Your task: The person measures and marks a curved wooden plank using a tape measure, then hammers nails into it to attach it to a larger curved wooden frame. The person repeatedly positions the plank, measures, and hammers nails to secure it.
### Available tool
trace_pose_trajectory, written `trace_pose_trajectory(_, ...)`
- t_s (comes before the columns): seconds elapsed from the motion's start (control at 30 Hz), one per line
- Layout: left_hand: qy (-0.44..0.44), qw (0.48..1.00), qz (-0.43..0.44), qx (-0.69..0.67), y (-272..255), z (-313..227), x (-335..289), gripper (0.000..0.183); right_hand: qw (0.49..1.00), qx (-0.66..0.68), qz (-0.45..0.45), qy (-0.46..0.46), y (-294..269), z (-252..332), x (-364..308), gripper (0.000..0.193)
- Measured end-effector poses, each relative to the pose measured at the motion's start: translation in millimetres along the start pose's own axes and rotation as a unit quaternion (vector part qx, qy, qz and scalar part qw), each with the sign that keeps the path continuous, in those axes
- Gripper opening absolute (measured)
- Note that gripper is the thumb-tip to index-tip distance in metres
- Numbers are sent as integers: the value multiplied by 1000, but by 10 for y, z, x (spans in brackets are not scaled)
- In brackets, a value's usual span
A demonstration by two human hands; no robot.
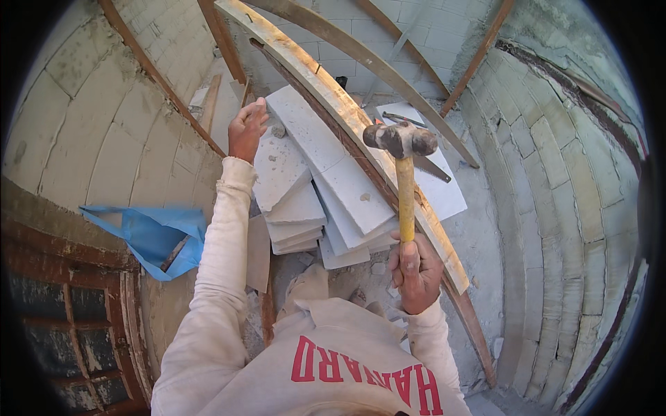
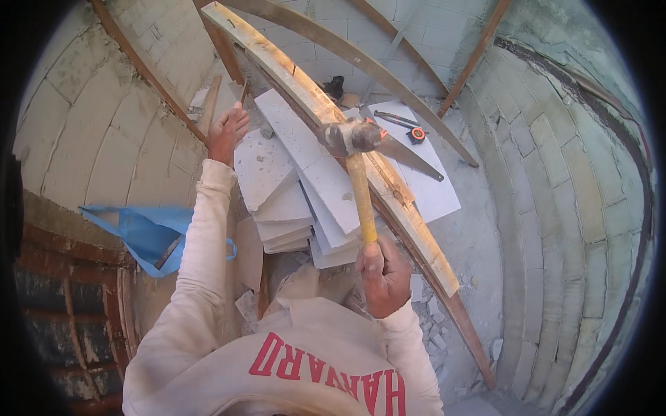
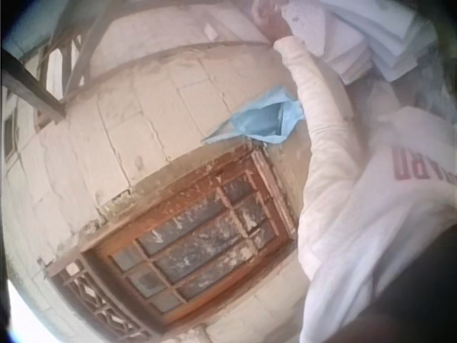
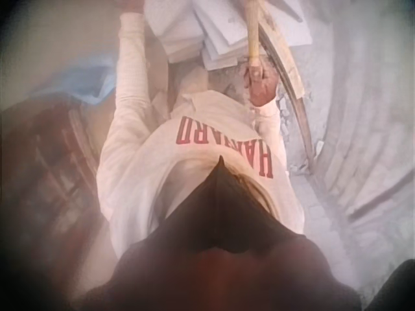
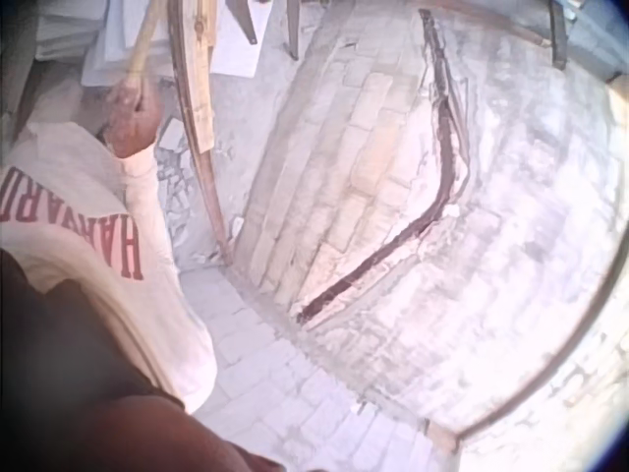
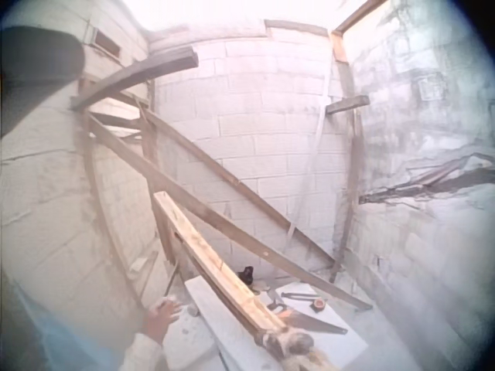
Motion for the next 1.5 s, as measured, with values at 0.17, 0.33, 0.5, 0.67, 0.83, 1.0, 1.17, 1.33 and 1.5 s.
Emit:
trace_pose_trajectory(0.17,-83,993,-69,-37,487,-90,1282,98,994,-85,-59,-46,220,342,826,48)
trace_pose_trajectory(0.33,7,975,-104,-196,704,201,1971,95,995,-54,-65,-50,675,612,1351,53)
trace_pose_trajectory(0.5,24,931,-95,-353,1027,230,1905,72,965,83,-173,-180,912,1092,1292,52)
trace_pose_trajectory(0.67,56,930,-110,-345,953,276,1969,67,944,-247,-178,-124,1014,509,1885,46)
trace_pose_trajectory(0.83,42,929,-114,-349,966,248,1951,70,964,-216,-152,-41,900,607,1792,45)
trace_pose_trajectory(1.0,57,926,-158,-337,1013,72,1875,69,952,-242,-163,-89,1032,564,1874,41)
trace_pose_trajectory(1.17,68,925,-172,-332,951,82,1882,69,963,-227,-124,-73,917,799,1784,48)
trace_pose_trajectory(1.33,38,941,-186,-281,910,277,1928,72,946,103,-150,-267,894,2072,1075,56)
trace_pose_trajectory(1.5,53,925,-168,-337,1063,17,1810,72,886,-267,-300,-231,1028,863,1534,50)
Point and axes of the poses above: each hand's wrist, its own x-axis towards the middle knuckle, its own y-axis out of the palm, z = x × y, the point moved 7 cm from there along x, towards the middle knuckle, and after that the axes turned 11 degrees about y, right-handed, at the moved point
